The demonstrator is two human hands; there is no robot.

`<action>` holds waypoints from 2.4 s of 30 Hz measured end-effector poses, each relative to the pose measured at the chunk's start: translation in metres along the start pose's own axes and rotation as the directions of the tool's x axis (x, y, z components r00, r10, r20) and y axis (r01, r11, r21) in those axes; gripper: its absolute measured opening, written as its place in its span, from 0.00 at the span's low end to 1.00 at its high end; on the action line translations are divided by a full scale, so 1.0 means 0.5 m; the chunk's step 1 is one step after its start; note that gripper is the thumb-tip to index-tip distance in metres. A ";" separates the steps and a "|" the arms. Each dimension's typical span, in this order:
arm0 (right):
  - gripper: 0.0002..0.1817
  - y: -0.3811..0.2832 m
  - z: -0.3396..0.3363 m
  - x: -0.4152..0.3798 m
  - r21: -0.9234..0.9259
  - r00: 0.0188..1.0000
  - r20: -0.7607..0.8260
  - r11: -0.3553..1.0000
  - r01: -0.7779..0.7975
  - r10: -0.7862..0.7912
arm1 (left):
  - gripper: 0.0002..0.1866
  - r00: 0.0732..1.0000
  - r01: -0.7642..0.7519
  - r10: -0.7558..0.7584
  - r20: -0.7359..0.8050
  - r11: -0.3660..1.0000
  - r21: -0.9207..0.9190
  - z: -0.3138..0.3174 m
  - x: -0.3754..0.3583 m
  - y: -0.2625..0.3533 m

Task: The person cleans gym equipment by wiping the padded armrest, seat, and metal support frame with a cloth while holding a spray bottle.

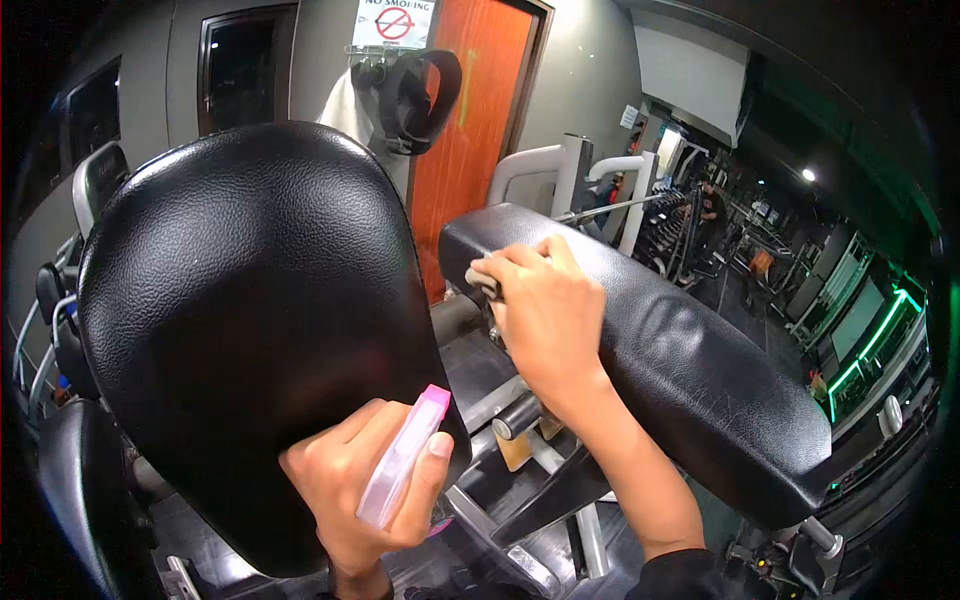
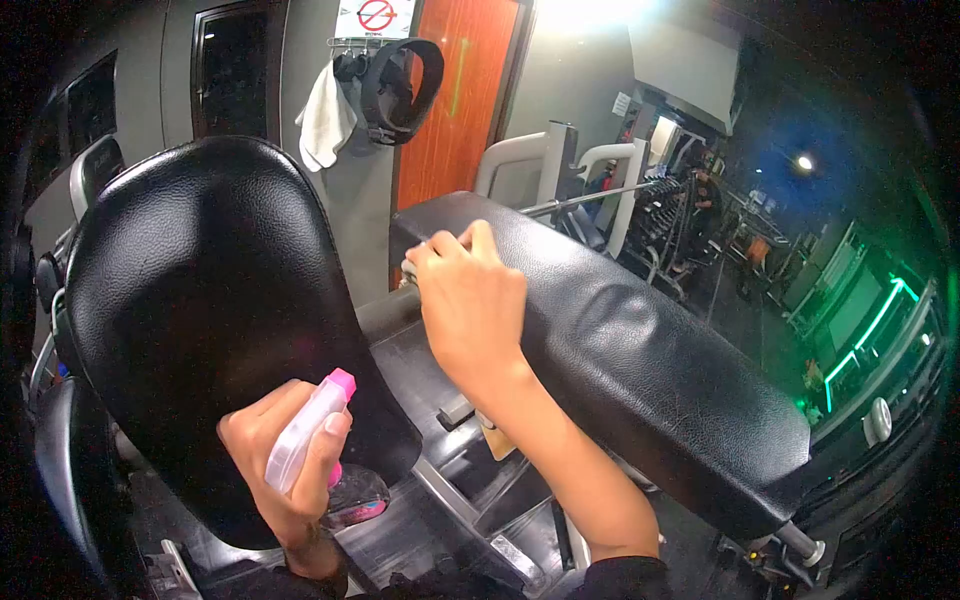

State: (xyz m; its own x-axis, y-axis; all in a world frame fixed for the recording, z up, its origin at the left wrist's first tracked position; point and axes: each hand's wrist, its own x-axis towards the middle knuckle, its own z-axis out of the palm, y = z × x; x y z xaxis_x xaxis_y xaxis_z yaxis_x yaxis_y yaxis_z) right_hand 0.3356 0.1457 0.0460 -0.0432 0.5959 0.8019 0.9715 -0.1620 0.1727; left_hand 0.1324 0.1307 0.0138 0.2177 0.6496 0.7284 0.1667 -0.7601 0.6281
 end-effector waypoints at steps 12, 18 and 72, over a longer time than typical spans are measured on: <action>0.10 0.022 -0.186 -0.104 -0.020 0.932 0.360 0.999 -0.043 0.047 | 0.10 0.997 0.010 0.006 0.081 0.981 -0.193 -0.021 -0.016 -0.015; 0.15 0.022 -0.134 -0.074 0.007 0.979 0.200 0.999 -0.033 0.031 | 0.10 0.996 0.013 -0.002 0.093 0.993 -0.117 -0.015 -0.013 -0.008; 0.20 0.028 -0.118 -0.052 -0.067 0.986 0.166 0.997 0.044 -0.032 | 0.11 0.999 -0.025 0.027 0.020 0.995 -0.096 -0.009 -0.013 -0.012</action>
State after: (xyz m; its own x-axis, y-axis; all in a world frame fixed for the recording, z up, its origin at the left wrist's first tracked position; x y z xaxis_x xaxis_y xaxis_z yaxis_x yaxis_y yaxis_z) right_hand 0.3366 0.0817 0.0612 -0.0351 0.7233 0.6897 0.9508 -0.1883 0.2459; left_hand 0.1254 0.1311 0.0066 0.2414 0.6283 0.7396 0.0683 -0.7712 0.6329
